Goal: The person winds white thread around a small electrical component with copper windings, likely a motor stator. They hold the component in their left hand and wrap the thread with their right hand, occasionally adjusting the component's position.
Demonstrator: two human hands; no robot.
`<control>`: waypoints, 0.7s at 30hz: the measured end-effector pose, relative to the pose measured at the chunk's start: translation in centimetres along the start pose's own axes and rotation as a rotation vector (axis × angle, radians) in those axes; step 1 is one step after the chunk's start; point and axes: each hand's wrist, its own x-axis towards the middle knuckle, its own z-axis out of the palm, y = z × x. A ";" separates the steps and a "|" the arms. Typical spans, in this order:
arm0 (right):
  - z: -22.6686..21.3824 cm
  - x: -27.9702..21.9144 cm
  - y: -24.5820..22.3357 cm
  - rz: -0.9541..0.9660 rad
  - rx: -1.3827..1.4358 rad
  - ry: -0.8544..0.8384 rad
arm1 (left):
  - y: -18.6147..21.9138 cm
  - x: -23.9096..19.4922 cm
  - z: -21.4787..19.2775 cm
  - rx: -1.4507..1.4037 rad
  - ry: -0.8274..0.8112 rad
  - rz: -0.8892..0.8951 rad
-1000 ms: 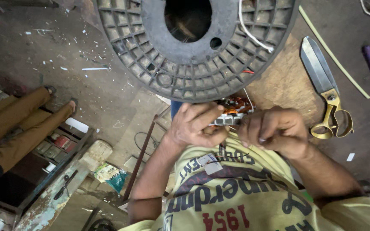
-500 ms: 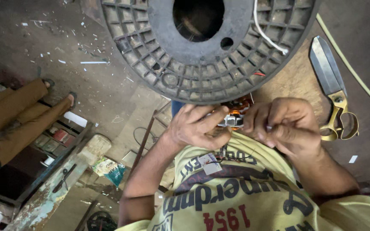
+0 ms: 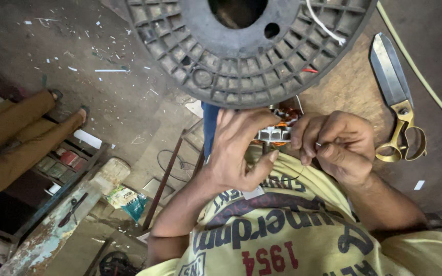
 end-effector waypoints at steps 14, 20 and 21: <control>-0.6 1.6 0.5 -0.390 -0.556 -0.297 | 0.6 1.0 0.7 0.065 0.078 -0.068; -0.4 1.7 0.1 -0.372 -0.571 -0.346 | 0.9 1.1 0.7 0.064 0.055 -0.114; -0.3 1.7 -0.1 -0.348 -0.547 -0.345 | 0.9 1.1 0.7 0.060 0.052 -0.123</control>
